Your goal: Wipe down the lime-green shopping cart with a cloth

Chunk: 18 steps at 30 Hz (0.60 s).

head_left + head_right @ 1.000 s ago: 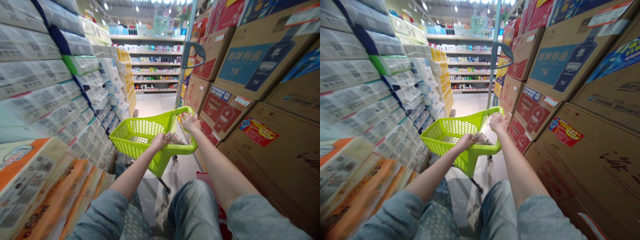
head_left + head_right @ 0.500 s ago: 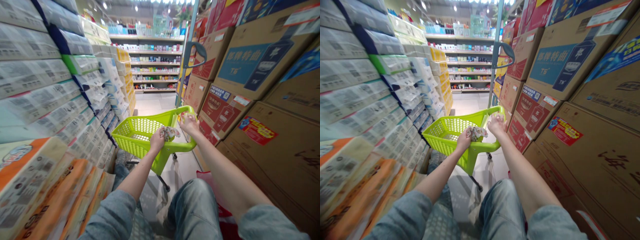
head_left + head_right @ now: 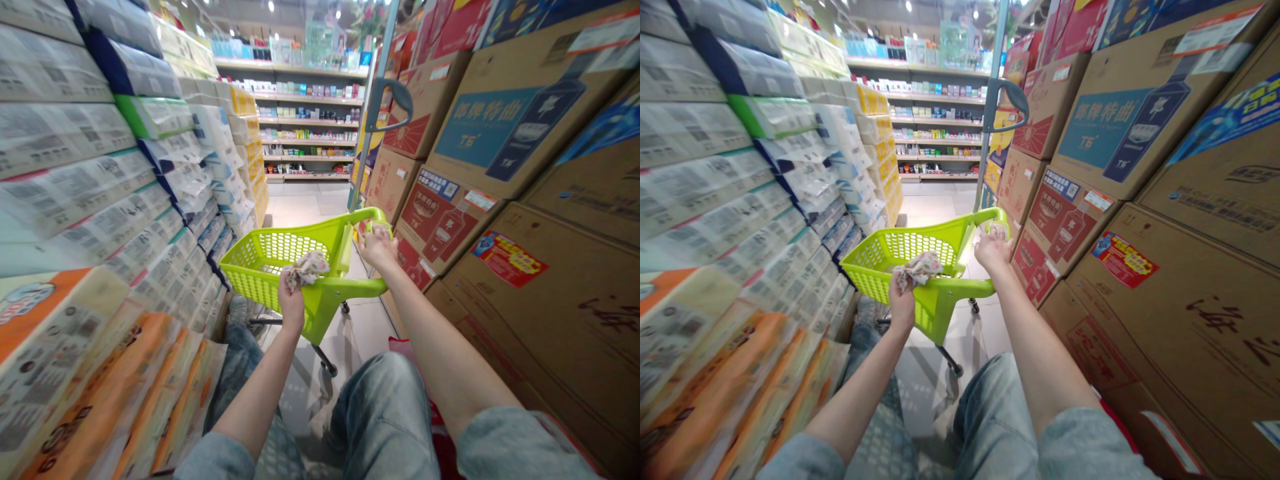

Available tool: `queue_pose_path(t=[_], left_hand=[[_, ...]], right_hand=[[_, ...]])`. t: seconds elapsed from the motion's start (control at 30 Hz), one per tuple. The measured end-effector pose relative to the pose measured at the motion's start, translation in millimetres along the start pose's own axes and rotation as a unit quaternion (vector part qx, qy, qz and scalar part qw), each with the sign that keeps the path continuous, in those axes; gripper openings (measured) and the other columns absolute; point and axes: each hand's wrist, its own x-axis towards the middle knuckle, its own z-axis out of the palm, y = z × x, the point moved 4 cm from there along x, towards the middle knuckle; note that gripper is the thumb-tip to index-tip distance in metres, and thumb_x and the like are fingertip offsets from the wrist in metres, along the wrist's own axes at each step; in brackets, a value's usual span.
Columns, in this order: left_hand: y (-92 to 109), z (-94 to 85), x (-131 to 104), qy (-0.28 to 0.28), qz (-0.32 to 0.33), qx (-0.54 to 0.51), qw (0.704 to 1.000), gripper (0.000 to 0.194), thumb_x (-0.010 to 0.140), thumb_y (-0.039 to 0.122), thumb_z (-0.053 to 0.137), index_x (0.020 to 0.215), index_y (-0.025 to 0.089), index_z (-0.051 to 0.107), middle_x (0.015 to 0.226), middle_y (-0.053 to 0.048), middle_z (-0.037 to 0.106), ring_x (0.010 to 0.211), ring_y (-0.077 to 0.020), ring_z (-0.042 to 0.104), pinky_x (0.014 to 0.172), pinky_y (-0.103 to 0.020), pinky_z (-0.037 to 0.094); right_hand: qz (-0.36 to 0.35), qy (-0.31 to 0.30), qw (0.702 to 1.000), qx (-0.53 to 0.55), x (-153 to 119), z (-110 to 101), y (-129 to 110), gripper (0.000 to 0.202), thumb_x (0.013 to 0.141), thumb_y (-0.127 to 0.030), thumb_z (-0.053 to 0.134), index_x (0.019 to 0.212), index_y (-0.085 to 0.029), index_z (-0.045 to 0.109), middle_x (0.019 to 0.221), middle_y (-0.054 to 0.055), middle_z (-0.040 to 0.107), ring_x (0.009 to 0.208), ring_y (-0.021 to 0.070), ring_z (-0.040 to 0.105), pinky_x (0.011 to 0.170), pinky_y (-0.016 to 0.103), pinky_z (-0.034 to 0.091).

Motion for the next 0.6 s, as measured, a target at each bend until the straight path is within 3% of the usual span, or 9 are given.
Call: queue_pose_path(t=[0.1,0.2,0.37,0.5,0.6], left_hand=[[-6,-9.6,-17,0.012,-0.026,0.037,0.999,0.030,0.084,0.027,0.055,0.112,0.018,0.060,0.119,-0.008,0.062,0.113,-0.0210,0.056,0.101,-0.035,0.041],[-1,3.4,-39,-0.026,-0.004,0.075,0.997,0.038,0.087,0.025,0.050,0.125,0.021,0.054,0.137,-0.006,0.050,0.132,-0.0229,0.039,0.112,-0.039,0.028],[19,32.4,-67,-0.076,0.114,0.152,0.979,0.050,0.092,0.018,0.039,0.141,0.024,0.037,0.153,-0.004,0.025,0.143,-0.0194,0.011,0.117,-0.038,0.015],[36,45.1,-78,-0.145,0.218,0.197,0.945,0.059,0.091,0.014,0.039,0.146,0.025,0.024,0.153,-0.006,0.024,0.143,-0.0219,0.010,0.117,-0.045,0.018],[49,56.8,-87,-0.200,0.291,0.211,0.911,0.057,0.091,0.012,0.037,0.145,0.025,0.027,0.150,-0.007,0.030,0.142,-0.0227,0.015,0.114,-0.047,0.026]], right_hand=[[-0.007,-0.002,1.000,-0.002,1,3,-3,0.037,0.087,-0.035,0.042,0.117,-0.022,0.060,0.147,0.011,0.034,0.132,0.0308,0.028,0.100,0.056,0.027],[-0.008,-0.005,1.000,-0.018,1,5,-7,0.037,0.088,-0.037,0.042,0.115,-0.021,0.061,0.147,0.012,0.033,0.133,0.0320,0.026,0.101,0.057,0.025],[-0.016,-0.006,1.000,-0.024,-2,2,-8,0.037,0.088,-0.035,0.040,0.114,-0.021,0.062,0.148,0.012,0.032,0.134,0.0317,0.027,0.101,0.057,0.025],[-0.018,-0.009,1.000,-0.020,-4,-2,-5,0.037,0.088,-0.036,0.040,0.113,-0.021,0.064,0.148,0.012,0.032,0.134,0.0326,0.027,0.101,0.058,0.025],[-0.021,-0.009,1.000,-0.021,-4,-2,-4,0.037,0.088,-0.035,0.040,0.113,-0.022,0.064,0.148,0.012,0.031,0.134,0.0327,0.026,0.101,0.058,0.026]])
